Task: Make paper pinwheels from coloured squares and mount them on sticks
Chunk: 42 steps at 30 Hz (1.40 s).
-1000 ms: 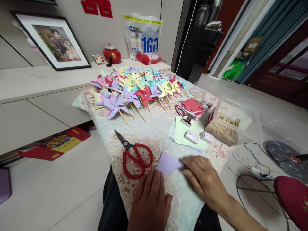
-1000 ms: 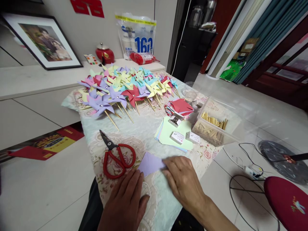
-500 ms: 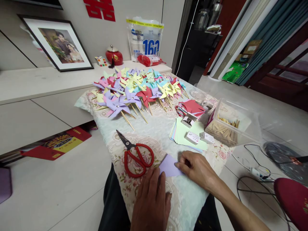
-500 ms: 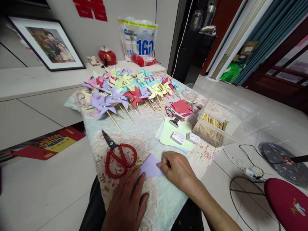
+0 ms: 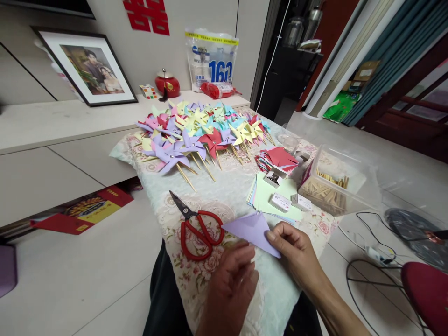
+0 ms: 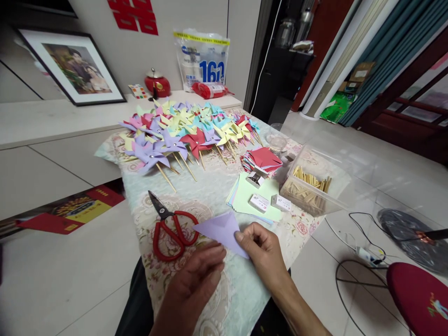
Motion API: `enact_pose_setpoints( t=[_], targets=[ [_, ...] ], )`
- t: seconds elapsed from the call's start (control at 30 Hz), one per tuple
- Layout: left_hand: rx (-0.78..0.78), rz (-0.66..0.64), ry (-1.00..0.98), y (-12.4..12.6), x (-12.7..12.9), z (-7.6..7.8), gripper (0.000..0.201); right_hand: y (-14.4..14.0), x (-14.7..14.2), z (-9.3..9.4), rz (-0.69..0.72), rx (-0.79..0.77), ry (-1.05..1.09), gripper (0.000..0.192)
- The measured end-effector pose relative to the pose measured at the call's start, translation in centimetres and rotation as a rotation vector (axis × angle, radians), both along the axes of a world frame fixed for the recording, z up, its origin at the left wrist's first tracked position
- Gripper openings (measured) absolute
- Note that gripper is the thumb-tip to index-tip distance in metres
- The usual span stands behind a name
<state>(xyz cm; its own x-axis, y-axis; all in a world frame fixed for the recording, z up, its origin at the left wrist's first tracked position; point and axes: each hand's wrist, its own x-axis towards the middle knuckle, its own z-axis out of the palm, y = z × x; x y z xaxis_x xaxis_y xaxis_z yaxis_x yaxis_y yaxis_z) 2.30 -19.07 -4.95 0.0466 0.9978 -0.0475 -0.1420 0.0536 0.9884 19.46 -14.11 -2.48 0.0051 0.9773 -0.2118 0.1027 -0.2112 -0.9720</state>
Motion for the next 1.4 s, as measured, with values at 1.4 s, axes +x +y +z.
enact_pose_setpoints(
  t=[1.4],
  targets=[
    [0.805, 0.125, 0.999, 2.4, -1.8, -1.0, 0.031, 0.8, 0.1, -0.6, 0.479, 0.910, -0.962, 0.030]
  ],
)
